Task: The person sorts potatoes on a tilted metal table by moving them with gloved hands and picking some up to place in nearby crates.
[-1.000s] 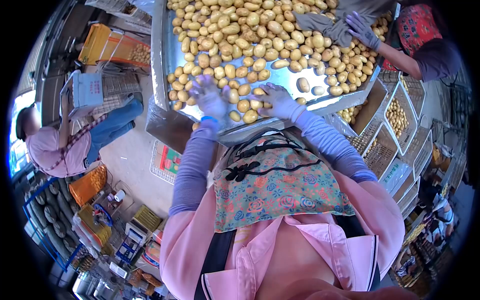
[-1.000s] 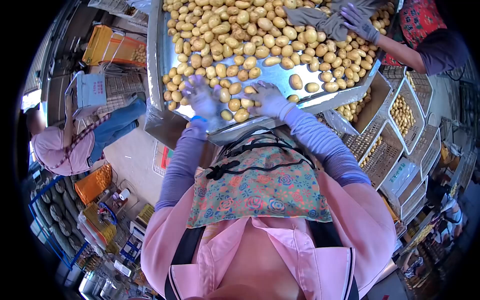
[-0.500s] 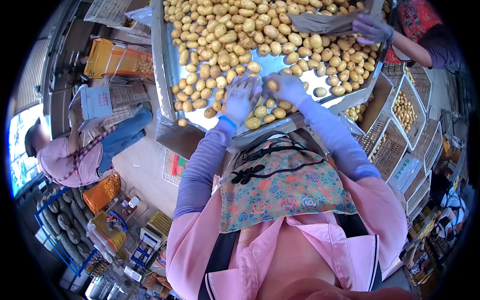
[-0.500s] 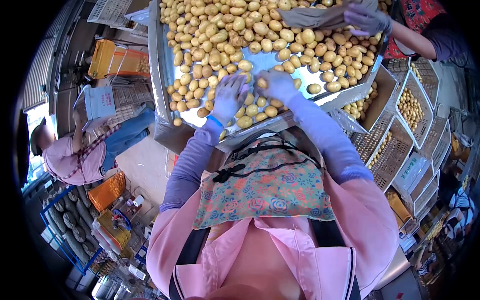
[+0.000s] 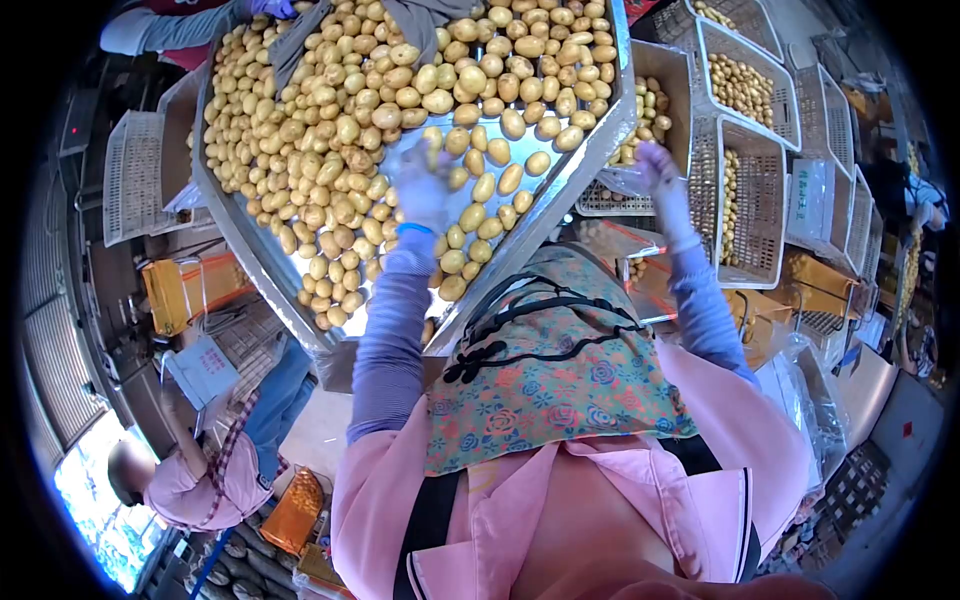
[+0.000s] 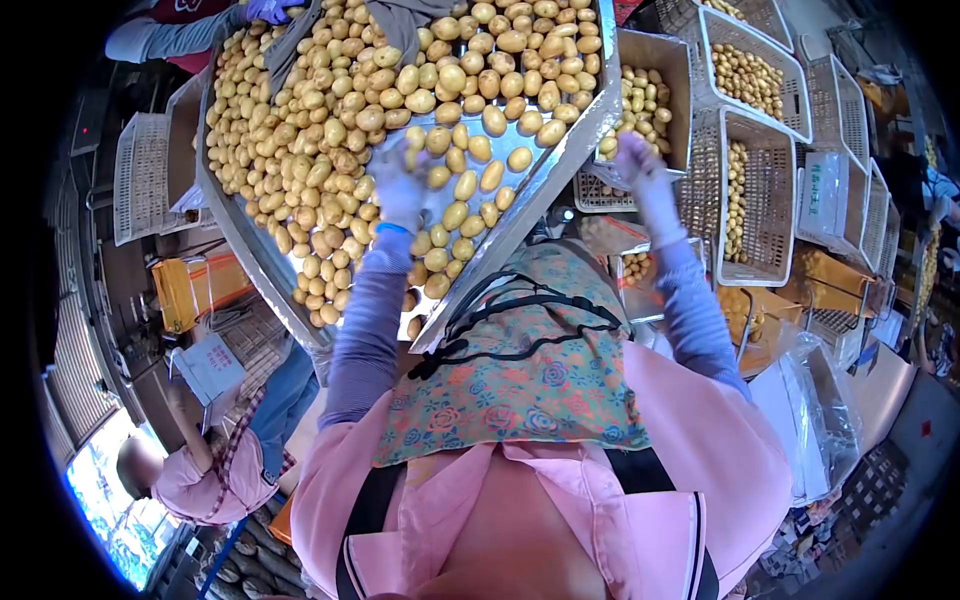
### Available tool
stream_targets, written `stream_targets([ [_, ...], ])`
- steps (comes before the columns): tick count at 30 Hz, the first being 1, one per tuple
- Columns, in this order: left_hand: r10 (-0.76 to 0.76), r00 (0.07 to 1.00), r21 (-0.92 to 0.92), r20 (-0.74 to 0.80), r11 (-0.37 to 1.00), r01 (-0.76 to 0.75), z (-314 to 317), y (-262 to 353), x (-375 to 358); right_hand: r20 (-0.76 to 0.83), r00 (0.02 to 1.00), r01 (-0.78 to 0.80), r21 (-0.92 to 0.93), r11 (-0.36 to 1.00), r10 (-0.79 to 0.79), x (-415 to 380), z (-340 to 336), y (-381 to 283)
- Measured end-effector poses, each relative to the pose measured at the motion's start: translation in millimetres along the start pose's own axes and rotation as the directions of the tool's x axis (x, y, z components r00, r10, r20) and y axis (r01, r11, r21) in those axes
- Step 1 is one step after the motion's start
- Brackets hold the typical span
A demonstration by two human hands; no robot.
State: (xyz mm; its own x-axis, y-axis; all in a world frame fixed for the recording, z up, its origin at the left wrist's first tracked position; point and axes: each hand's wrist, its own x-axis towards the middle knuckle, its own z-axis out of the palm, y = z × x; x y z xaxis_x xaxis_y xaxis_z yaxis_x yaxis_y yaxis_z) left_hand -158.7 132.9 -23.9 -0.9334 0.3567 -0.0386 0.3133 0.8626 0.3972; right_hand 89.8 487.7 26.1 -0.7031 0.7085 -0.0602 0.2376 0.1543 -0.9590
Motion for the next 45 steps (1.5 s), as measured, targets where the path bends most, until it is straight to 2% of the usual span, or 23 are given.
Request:
stream_targets([
  [2, 0.202, 0.976, -0.489, -0.083, 0.845, -0.217, -25, 56, -38, 0.399, 0.893, -0.354, 0.338, 0.872, 0.207, -40, 31, 7],
  [3, 0.023, 0.969, -0.898, 0.244, 0.382, 0.217, 3, 83, -40, 0.496, 0.815, -0.554, 0.517, 0.653, 0.299, -68, 56, -15],
  [5, 0.448, 0.869, -0.614, 0.209, 0.752, -0.24, -1, 127, -71, 0.606, 0.747, -0.639, 0.544, 0.543, 0.273, -78, 80, -8],
  [6, 0.629, 0.757, -0.451, 0.176, 0.735, -0.506, -3, 149, -87, 0.366, 0.9, -0.414, 0.544, 0.73, 0.238, -81, 84, -39],
  [7, 0.77, 0.639, -0.114, 0.002, 0.635, -0.764, -11, 152, -102, 0.325, 0.943, 0.062, 0.051, 0.997, -0.075, -52, 49, 24],
  [8, 0.746, 0.666, -0.095, -0.004, 0.663, -0.742, -6, 131, -107, 0.271, 0.95, -0.184, 0.09, 0.979, 0.154, -46, 16, 1],
  [11, 0.446, 0.892, -0.079, -0.073, 0.889, -0.451, 23, 33, -137, 0.003, 0.985, -0.154, 0.463, 0.873, 0.173, 23, -134, 52],
  [14, 0.479, 0.87, 0.172, 0.113, 0.853, -0.492, -17, -70, -180, -0.354, 0.927, -0.191, -0.169, 0.967, 0.121, 52, -210, 72],
  [16, 0.27, 0.919, 0.332, 0.287, 0.872, -0.359, -36, -108, -195, -0.179, 0.894, 0.111, -0.798, 0.592, -0.41, 44, -184, 57],
  [19, 0.01, 0.992, 0.272, -0.127, 0.962, 0.025, -17, -141, -185, 0.159, 0.916, 0.396, -0.488, 0.777, -0.367, 27, -31, 2],
  [20, -0.104, 0.986, 0.27, -0.129, 0.953, 0.136, -9, -125, -174, 0.375, 0.847, 0.532, -0.565, 0.631, -0.378, 40, 8, 9],
  [21, -0.214, 0.968, 0.268, -0.129, 0.933, 0.242, 4, -101, -160, 0.44, 0.842, 0.453, -0.265, 0.851, -0.312, 16, 67, -30],
  [22, -0.141, 0.923, 0.154, -0.359, 0.966, 0.208, 36, -89, -148, 0.594, 0.73, 0.566, -0.248, 0.786, -0.337, 19, 108, -41],
  [23, -0.155, 0.981, 0.572, -0.114, 0.798, 0.192, 30, -52, -149, 0.685, 0.681, 0.537, -0.228, 0.812, -0.258, -4, 147, -84],
  [25, -0.181, 0.983, 0.318, -0.039, 0.93, 0.184, 17, -10, -161, 0.851, 0.416, 0.664, -0.043, 0.746, -0.321, 0, 215, -93],
  [26, 0.072, 0.997, 0.196, -0.027, 0.978, -0.065, 23, -10, -168, 0.814, 0.24, 0.85, 0.088, 0.519, -0.53, 6, 257, -79],
  [27, 0.323, 0.946, 0.074, -0.04, 0.945, -0.32, 24, -11, -173, 0.866, 0.298, 0.865, -0.066, 0.498, -0.402, -2, 288, -87],
  [31, 0.156, 0.988, 0.168, -0.006, 0.974, -0.153, -13, -43, -192, 0.847, 0.375, 0.923, -0.307, 0.23, -0.377, -18, 390, -48],
  [33, -0.107, 0.985, 0.23, -0.136, 0.964, 0.137, -8, -71, -193, 0.882, 0.42, 0.865, -0.317, 0.389, -0.215, -20, 393, -65],
  [37, 0.061, 0.961, 0.012, -0.27, 0.998, -0.06, -58, -68, -132, 0.943, 0.33, 0.799, -0.305, 0.518, 0.046, -20, 362, -81],
  [39, 0.148, 0.943, 0.165, -0.297, 0.981, -0.102, -59, -65, -77, 0.954, 0.298, 0.821, -0.253, 0.512, -0.006, -7, 362, -65],
  [41, 0.093, 0.93, 0.191, -0.355, 0.981, -0.025, -52, -66, -22, 0.82, 0.53, 0.726, -0.306, 0.615, -0.218, -11, 359, -67],
  [45, -0.194, 0.981, 0.208, -0.019, 0.959, 0.194, -56, -66, 41, 0.824, 0.567, 0.693, -0.466, 0.55, -0.017, -11, 376, -96],
])
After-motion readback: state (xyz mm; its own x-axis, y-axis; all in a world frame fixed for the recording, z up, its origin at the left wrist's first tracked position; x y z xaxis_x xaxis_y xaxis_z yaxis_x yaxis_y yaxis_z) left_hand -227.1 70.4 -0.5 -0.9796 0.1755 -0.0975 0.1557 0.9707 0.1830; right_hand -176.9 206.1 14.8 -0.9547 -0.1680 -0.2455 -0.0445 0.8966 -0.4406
